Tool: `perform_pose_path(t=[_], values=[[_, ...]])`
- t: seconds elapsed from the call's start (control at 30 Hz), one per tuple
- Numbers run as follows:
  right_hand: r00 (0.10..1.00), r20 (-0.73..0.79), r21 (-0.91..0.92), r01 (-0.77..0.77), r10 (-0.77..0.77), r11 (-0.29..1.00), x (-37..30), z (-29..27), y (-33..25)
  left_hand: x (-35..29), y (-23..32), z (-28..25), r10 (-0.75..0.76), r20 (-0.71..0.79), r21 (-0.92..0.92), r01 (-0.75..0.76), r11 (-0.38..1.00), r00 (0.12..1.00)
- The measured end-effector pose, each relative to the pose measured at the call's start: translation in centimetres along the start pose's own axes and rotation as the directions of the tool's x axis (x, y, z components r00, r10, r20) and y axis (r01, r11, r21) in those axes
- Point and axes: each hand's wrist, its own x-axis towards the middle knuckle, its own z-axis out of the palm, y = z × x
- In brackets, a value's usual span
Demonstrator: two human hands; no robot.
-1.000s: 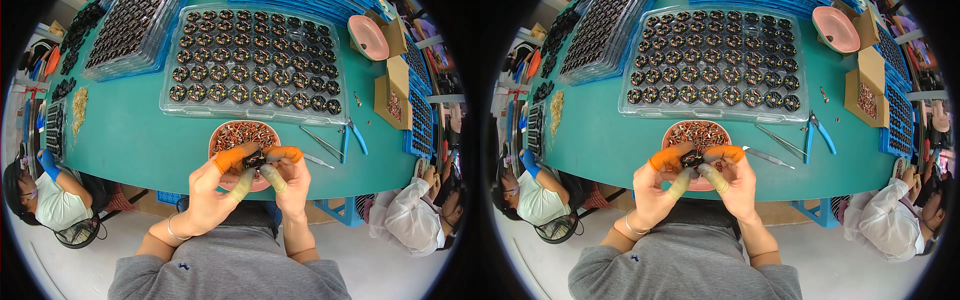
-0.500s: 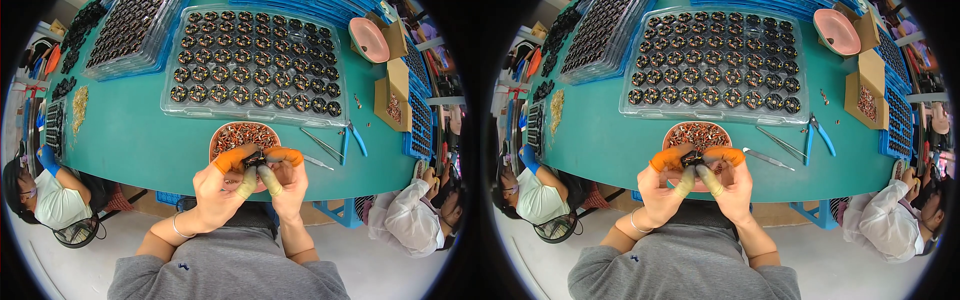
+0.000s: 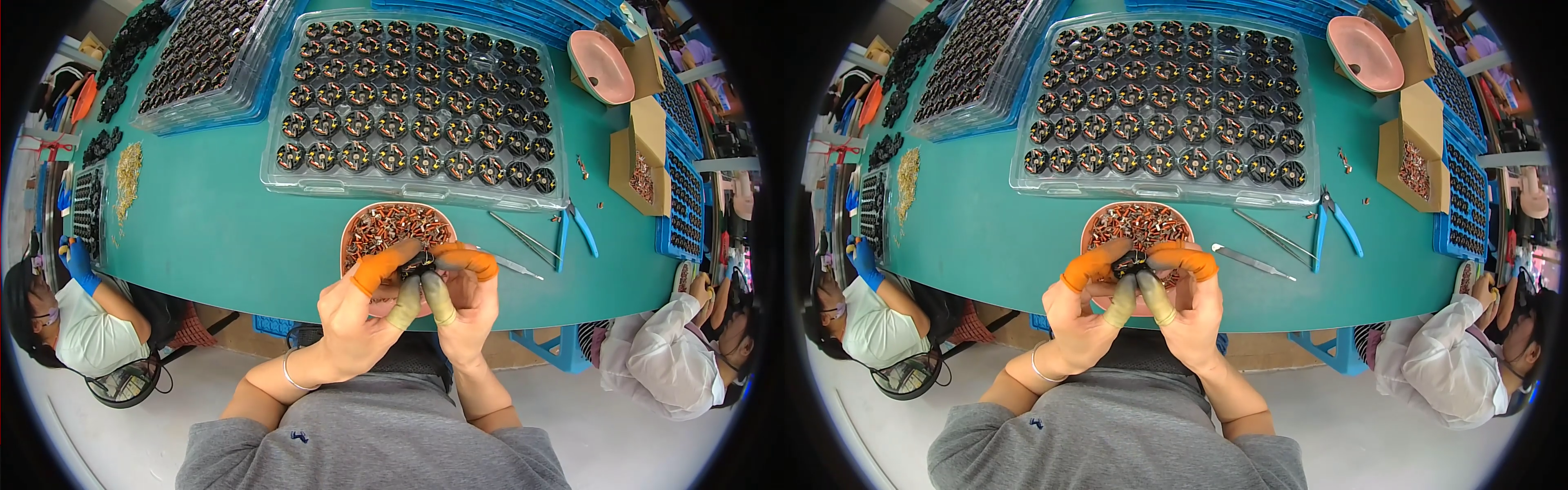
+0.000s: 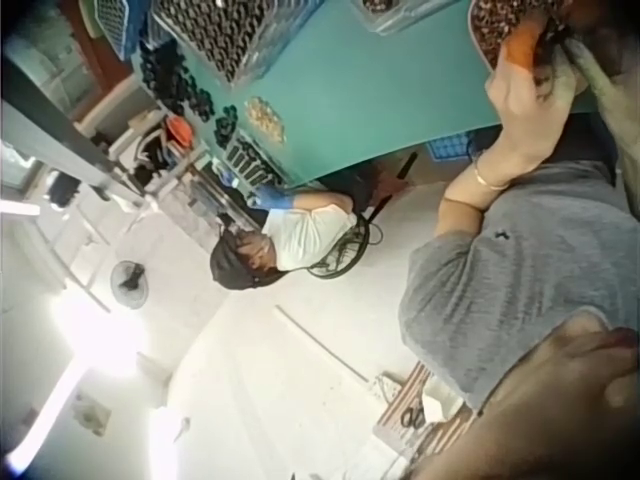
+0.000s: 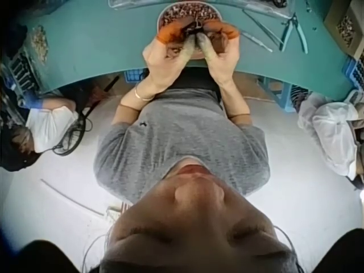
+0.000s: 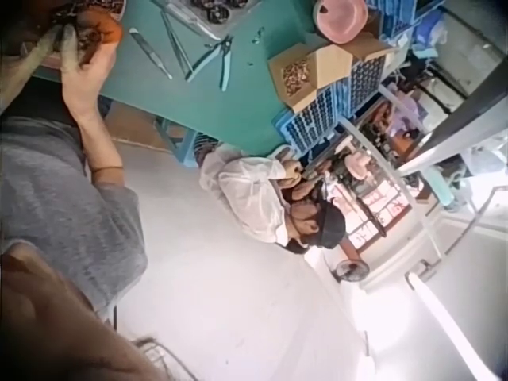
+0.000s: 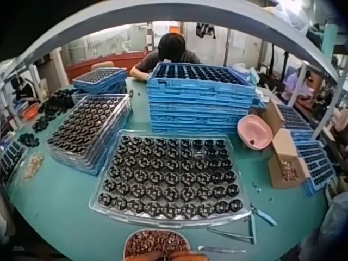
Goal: The person assembles electronic components by manually placing copper rings onto a base part at a workbench.
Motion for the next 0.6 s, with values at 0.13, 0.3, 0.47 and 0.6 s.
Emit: perform_pose_path(t=[0.13,0.3,0.47,0.6], values=[[0.999,-0.042,0.024,0.019,-0.018,1.0,-0.2,0.7,0.1,0.0,0.6,-0.7,-0.177,0.088,-0.143,0.188,0.972,0.98],[0.991,-0.046,-0.092,0.123,-0.128,0.988,0.2,0.8,0.6,0.1,0.5,-0.3,-0.24,0.06,-0.283,0.247,0.927,0.969],[0.981,0.038,0.171,-0.195,0.191,0.966,0.8,-0.7,-0.5,0.4,1.0,-0.2,-0.327,0.075,-0.41,0.328,0.851,0.942],[0.988,0.024,0.169,-0.155,0.153,0.973,0.7,-0.6,-0.3,0.4,0.9,-0.3,-0.327,0.079,-0.417,0.329,0.847,0.942]])
